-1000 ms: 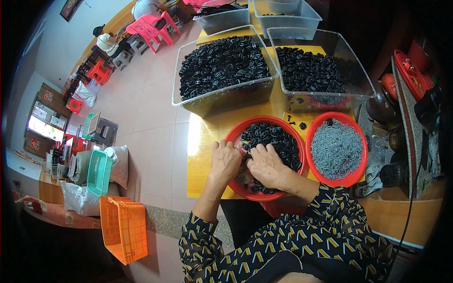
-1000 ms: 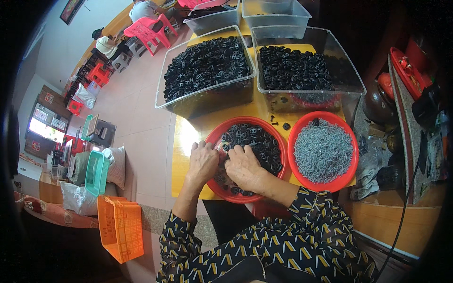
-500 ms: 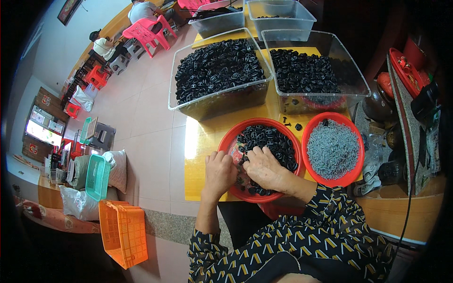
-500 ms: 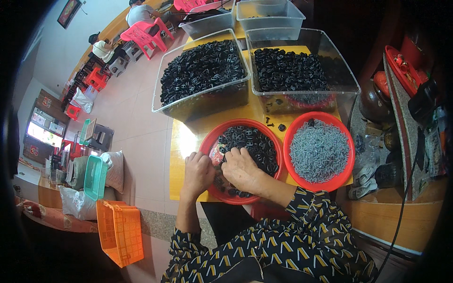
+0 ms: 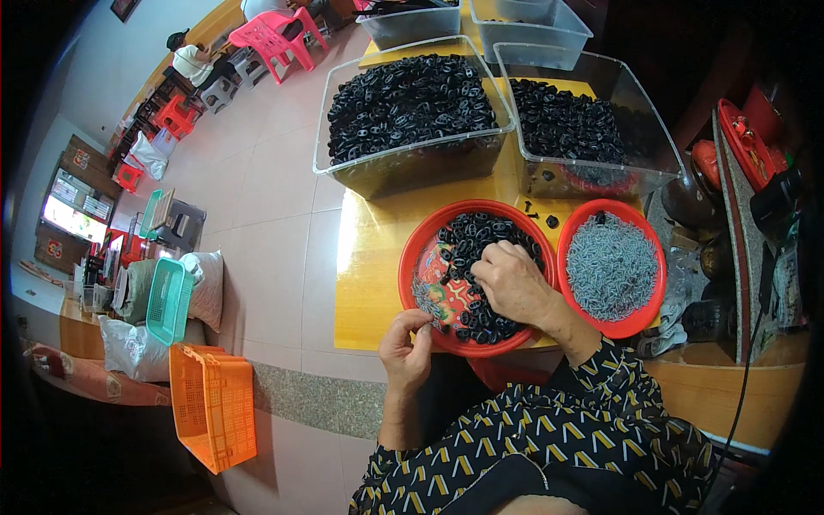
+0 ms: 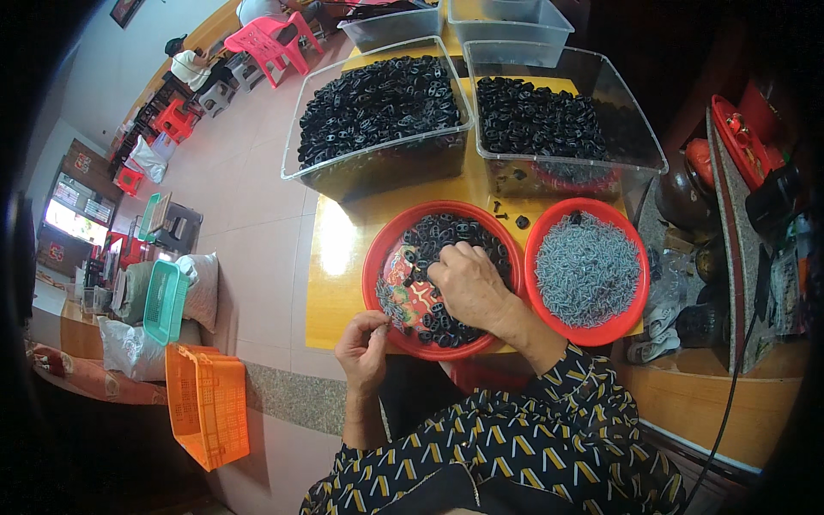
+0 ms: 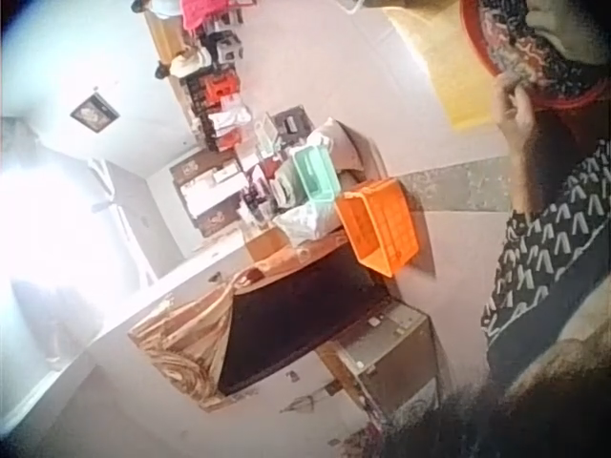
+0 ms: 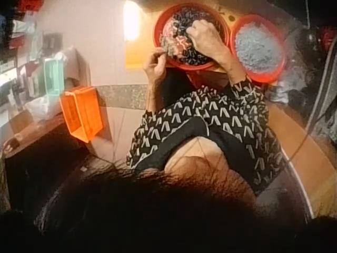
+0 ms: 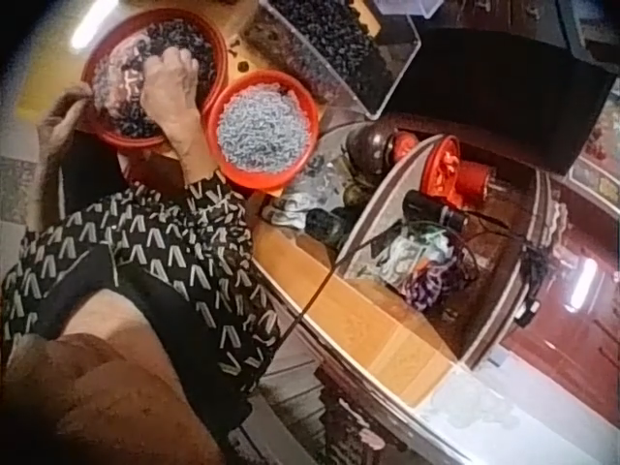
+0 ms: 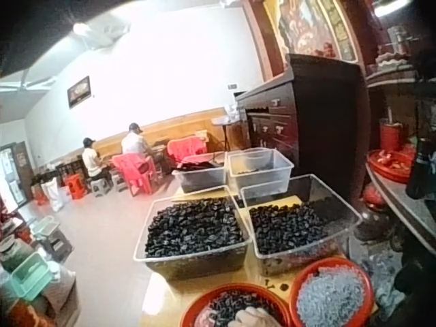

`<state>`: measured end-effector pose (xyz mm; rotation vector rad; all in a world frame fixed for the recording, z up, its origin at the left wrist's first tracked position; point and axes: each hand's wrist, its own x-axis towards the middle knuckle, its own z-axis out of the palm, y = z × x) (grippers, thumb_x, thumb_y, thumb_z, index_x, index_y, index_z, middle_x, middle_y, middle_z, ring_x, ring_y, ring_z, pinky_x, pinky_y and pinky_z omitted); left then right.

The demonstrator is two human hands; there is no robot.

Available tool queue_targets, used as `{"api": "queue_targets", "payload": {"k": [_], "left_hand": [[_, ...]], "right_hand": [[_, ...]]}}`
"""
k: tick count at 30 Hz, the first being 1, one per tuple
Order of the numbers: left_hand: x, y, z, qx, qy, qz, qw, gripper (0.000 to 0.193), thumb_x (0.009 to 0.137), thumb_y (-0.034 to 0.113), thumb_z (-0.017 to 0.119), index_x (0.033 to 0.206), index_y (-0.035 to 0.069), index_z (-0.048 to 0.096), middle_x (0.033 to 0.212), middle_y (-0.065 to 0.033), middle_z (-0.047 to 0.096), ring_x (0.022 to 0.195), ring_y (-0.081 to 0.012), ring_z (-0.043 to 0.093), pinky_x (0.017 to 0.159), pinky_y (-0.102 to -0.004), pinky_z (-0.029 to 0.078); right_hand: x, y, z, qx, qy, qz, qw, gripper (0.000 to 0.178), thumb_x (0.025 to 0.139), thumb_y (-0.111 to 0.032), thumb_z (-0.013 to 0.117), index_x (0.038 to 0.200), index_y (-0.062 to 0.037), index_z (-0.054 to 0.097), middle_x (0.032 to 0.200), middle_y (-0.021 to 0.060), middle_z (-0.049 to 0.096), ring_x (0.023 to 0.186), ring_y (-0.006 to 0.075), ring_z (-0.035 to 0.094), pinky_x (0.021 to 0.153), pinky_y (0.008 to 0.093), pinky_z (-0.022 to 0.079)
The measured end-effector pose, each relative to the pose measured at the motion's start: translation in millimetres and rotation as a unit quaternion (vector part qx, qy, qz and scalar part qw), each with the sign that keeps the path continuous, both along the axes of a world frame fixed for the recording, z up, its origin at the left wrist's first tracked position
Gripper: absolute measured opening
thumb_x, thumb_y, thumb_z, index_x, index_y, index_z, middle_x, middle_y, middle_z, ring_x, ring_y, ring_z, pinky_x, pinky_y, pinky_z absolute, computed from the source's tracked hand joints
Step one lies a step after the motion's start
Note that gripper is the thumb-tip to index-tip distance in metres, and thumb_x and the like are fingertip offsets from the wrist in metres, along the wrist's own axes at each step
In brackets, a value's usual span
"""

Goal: Sorting and inspecting small black plastic components at a workshop table.

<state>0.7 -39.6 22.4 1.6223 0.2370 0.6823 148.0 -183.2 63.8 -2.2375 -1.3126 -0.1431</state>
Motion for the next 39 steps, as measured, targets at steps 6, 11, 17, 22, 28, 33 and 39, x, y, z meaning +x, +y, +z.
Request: {"api": "queue_targets", "payload": {"k": [6, 11, 17, 22, 28, 33, 39], "left_hand": [[0, 1, 2, 0.014, 0.015, -0.002, 1.0, 0.01, 0.074, -0.008, 0.054, 0.081, -0.002, 0.055, 0.085, -0.0081, 0.057, 0.073, -0.0108, 0.051, 0.065, -0.0215, 0.041], [2, -1, 4, 0.027, 0.015, 0.001, 1.0, 0.008, 0.074, -0.007, 0.054, 0.081, -0.002, 0.056, 0.083, -0.0076, 0.057, 0.071, -0.0104, 0.051, 0.064, -0.0215, 0.042], [4, -3, 7, 0.028, 0.021, 0.004, 0.999, 0.008, 0.074, -0.007, 0.054, 0.08, -0.003, 0.056, 0.082, -0.0071, 0.057, 0.069, -0.0098, 0.051, 0.063, -0.0212, 0.042], [3, -3, 8, 0.031, 0.019, 0.007, 0.999, 0.008, 0.074, -0.007, 0.054, 0.08, -0.003, 0.056, 0.081, -0.0068, 0.057, 0.068, -0.0096, 0.051, 0.062, -0.021, 0.042], [4, -6, 8, 0.046, 0.023, 0.007, 0.999, 0.008, 0.074, -0.007, 0.054, 0.08, -0.002, 0.056, 0.082, -0.0071, 0.057, 0.068, -0.0098, 0.051, 0.063, -0.0211, 0.042], [5, -12, 12, -0.002, 0.015, 0.011, 1.0, 0.008, 0.074, -0.008, 0.054, 0.08, -0.002, 0.056, 0.086, -0.0086, 0.056, 0.075, -0.0109, 0.051, 0.066, -0.0216, 0.041], [16, -40, 17, -0.35, -0.02, -0.136, 0.927, 0.005, 0.078, -0.005, 0.049, 0.08, -0.002, 0.052, 0.085, -0.0094, 0.052, 0.073, -0.0126, 0.047, 0.067, -0.0229, 0.039]], "right_hand": [[-12, 16, -1, -0.096, -0.037, 0.047, 0.994, 0.011, 0.069, -0.009, 0.053, 0.074, -0.0074, 0.063, 0.08, 0.0095, 0.05, 0.083, 0.0242, 0.047, 0.071, 0.0353, 0.036], [-10, 21, -1, -0.171, -0.057, 0.059, 0.982, 0.011, 0.071, -0.012, 0.052, 0.076, -0.0073, 0.062, 0.081, 0.0094, 0.048, 0.084, 0.024, 0.045, 0.069, 0.0359, 0.033], [-11, 28, -2, -0.233, -0.051, 0.063, 0.969, 0.013, 0.069, -0.012, 0.055, 0.078, -0.0057, 0.062, 0.083, 0.0099, 0.05, 0.085, 0.0236, 0.045, 0.07, 0.0366, 0.033], [-9, 27, 0, -0.239, -0.045, 0.084, 0.966, 0.013, 0.069, -0.011, 0.056, 0.078, -0.0048, 0.061, 0.082, 0.0106, 0.052, 0.084, 0.0239, 0.046, 0.071, 0.0372, 0.034], [-11, 20, -5, -0.193, -0.052, 0.072, 0.977, 0.013, 0.069, -0.01, 0.054, 0.08, -0.0048, 0.06, 0.082, 0.0109, 0.051, 0.084, 0.0247, 0.046, 0.071, 0.0369, 0.034], [-10, 11, 1, -0.004, 0.014, 0.071, 0.997, 0.008, 0.068, -0.005, 0.054, 0.076, -0.0038, 0.054, 0.079, 0.0105, 0.048, 0.082, 0.0253, 0.046, 0.071, 0.0356, 0.037], [-16, -30, 5, 0.218, 0.567, -0.003, 0.795, 0.005, 0.079, -0.002, 0.053, 0.081, -0.0025, 0.049, 0.073, 0.0044, 0.052, 0.064, 0.0118, 0.051, 0.056, 0.0269, 0.042]]}}
